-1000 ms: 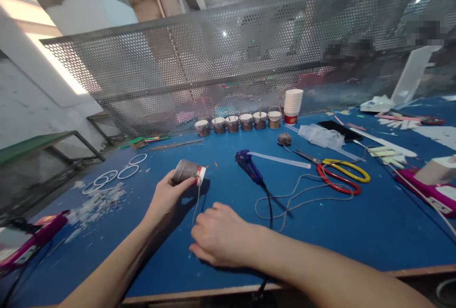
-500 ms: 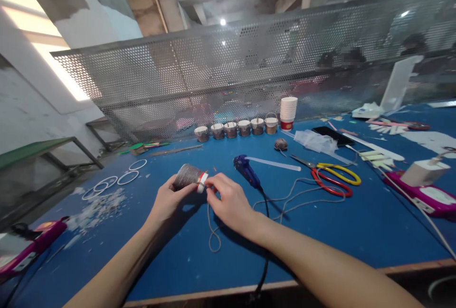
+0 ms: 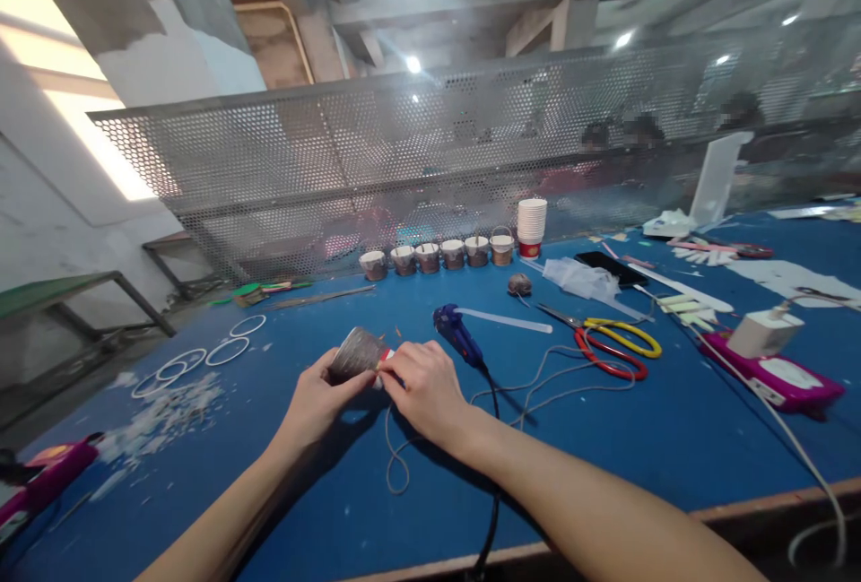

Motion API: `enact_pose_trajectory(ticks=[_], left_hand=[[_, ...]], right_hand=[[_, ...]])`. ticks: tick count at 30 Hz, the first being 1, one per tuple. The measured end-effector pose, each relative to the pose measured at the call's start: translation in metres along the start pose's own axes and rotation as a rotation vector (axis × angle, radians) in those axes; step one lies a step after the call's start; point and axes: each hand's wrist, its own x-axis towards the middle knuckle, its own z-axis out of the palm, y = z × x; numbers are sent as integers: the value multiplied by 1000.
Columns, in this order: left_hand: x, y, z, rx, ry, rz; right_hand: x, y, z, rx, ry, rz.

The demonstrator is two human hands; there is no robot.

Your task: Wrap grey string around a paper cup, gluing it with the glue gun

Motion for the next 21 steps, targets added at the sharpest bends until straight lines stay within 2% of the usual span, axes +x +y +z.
enact_pose_trajectory(ticks=[3,7,11,15,17,18,21], left_hand=[[-1,0,0,59,12,23],[-1,-2,-1,171,45,77],[3,-8,-2,231,83,91],[11,-9,-8,271,176,106],[16,-7,-12,281,237,92],[18,-6,-14,273,269,81],[25,-5,-20,206,336,50]], right_hand=[[0,-1,-1,-90,-8,15],[0,-7,-3,-146,-121,126],[4,-13,-8,-54,-245,303],[7,-18,-16,21,-418,421],[5,-22,-20,22,-496,367],[3,-25,-22,3,-523,291],[-7,-37,-22,-149,-512,-61]])
